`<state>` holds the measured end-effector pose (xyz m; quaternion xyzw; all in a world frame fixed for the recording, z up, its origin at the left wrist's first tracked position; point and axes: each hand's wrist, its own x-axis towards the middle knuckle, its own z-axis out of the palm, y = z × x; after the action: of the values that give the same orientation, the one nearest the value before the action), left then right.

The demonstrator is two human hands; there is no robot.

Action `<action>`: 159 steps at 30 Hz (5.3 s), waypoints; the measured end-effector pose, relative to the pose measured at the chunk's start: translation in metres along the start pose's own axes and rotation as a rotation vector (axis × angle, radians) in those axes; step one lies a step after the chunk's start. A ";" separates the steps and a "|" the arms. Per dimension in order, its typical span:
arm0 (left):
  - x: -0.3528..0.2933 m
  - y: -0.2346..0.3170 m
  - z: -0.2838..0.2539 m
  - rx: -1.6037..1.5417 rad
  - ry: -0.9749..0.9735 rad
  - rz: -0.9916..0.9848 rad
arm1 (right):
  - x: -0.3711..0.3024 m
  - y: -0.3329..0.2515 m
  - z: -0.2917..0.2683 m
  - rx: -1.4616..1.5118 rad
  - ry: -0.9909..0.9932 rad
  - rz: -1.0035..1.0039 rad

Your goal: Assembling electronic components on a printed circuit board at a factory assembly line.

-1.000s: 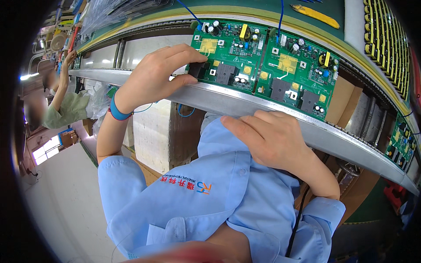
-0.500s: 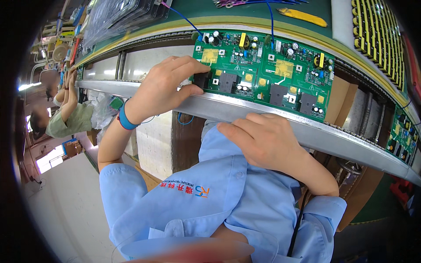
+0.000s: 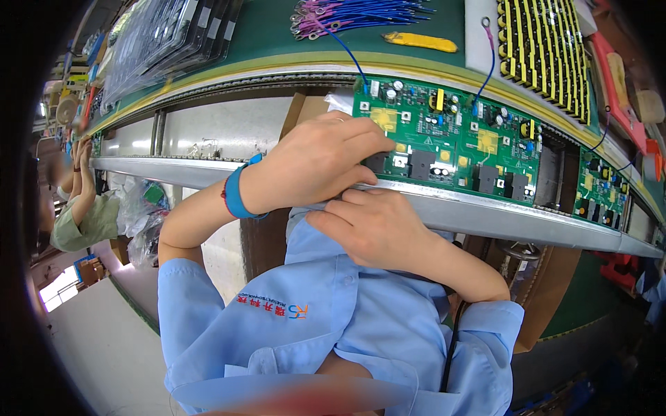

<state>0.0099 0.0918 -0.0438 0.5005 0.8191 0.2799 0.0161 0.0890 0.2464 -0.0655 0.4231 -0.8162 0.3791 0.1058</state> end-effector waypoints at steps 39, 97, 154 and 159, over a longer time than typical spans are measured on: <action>-0.001 -0.071 -0.037 -0.980 0.485 -0.450 | -0.009 -0.023 -0.004 -0.566 -0.129 0.621; -0.404 -0.198 -0.172 0.962 0.676 -1.456 | -0.091 0.071 -0.181 -0.930 0.038 0.666; -0.009 -0.147 -0.073 -0.027 0.412 -0.444 | -0.044 0.191 -0.183 -0.704 0.314 0.616; 0.001 -0.143 -0.067 -0.008 0.366 -0.479 | -0.054 0.190 -0.191 -0.580 0.313 0.653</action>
<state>-0.1275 0.0139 -0.0553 0.2342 0.9019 0.3571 -0.0645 -0.0525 0.4821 -0.0605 0.0347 -0.9531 0.2081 0.2170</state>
